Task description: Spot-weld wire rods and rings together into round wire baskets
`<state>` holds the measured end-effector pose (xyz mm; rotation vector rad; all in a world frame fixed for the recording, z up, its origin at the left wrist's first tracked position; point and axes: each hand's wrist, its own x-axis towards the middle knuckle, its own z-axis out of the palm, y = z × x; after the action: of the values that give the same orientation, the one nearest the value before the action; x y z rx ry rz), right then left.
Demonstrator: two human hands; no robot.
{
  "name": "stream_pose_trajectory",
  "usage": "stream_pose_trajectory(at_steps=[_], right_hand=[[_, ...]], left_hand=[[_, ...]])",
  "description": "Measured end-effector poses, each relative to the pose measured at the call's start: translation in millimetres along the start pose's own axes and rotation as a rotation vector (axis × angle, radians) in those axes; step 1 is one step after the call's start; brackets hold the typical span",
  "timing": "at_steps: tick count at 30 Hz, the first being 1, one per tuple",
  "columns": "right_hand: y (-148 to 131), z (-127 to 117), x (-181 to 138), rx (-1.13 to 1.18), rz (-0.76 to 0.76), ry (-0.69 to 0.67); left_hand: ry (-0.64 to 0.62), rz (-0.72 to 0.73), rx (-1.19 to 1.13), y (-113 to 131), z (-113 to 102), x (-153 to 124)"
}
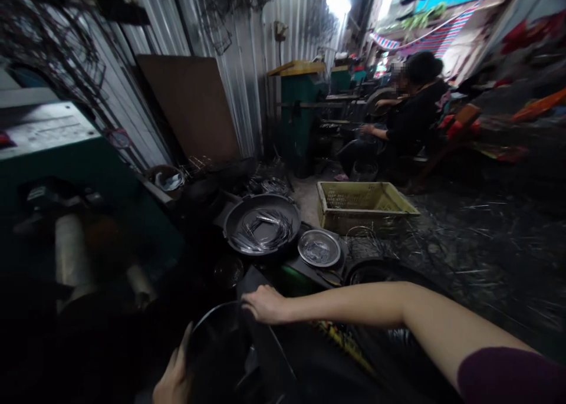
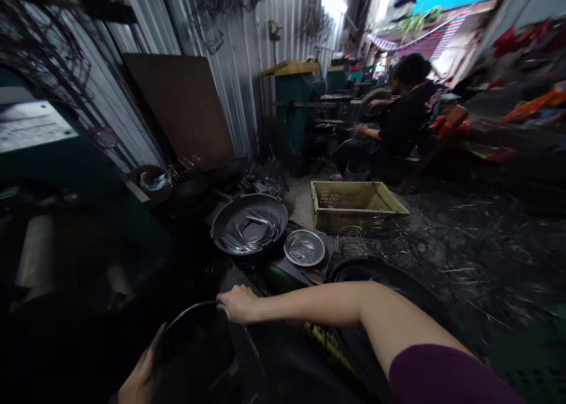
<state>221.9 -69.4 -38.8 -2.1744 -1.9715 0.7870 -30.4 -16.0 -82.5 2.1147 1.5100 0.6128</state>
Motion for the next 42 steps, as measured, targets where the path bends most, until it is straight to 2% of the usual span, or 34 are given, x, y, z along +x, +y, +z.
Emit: stream_pose_trajectory(at_steps=[3,6,9,11,15,17,20,23,25,27,30,33,35,39,42], right_hand=[[-8.0,1.1,-9.1,-0.052,0.031,-0.029],[-10.9,3.2,-14.5,-0.092,-0.015,-0.065],[-8.9,13.1,-2.1,-0.118,-0.136,-0.084],[-10.4,23.0,7.7,-0.215,-0.209,-0.021],[-17.9,36.9,9.6,-0.369,-0.228,-0.025],[-21.1,39.4,7.0,-0.383,-0.213,-0.031],[-23.4,40.2,7.4,-0.356,-0.196,-0.022],[-20.8,40.8,13.6,-0.333,-0.166,-0.013],[-18.0,40.7,18.0,-0.322,-0.142,-0.003],[-18.1,38.5,20.4,-0.331,-0.137,0.012],[-29.9,29.8,20.2,-0.384,-0.248,0.067],[-51.8,19.7,17.6,-0.477,-0.446,0.122],[-63.9,17.2,16.3,-0.546,-0.522,0.104],[-66.6,29.1,21.4,-0.580,-0.498,0.058],[-58.6,42.6,29.2,-0.540,-0.432,0.042]], left_hand=[[-0.154,0.006,0.108,15.8,-7.5,-0.3],[-0.193,0.022,0.240,31.3,-16.5,-3.3],[-0.244,0.043,0.294,21.4,-14.9,-3.1],[-0.265,0.045,0.335,7.7,-10.5,-5.4],[-0.329,0.022,0.473,-5.5,-4.8,-8.2],[-0.362,0.045,0.521,-4.2,-10.2,-3.5],[-0.383,0.138,0.574,7.9,-31.7,-1.1],[-0.341,0.284,0.598,35.6,-53.0,-29.4],[-0.368,0.425,0.550,57.1,-55.7,-68.2],[-0.407,0.514,0.502,72.3,-47.6,-112.5],[-0.334,0.437,0.496,77.9,-24.7,-164.3],[-0.199,0.377,0.481,74.5,-3.8,-190.5],[-0.101,0.372,0.465,72.9,5.6,-201.2],[0.104,0.355,0.444,72.4,19.5,-219.6],[0.140,0.334,0.455,73.2,26.7,-227.5]])
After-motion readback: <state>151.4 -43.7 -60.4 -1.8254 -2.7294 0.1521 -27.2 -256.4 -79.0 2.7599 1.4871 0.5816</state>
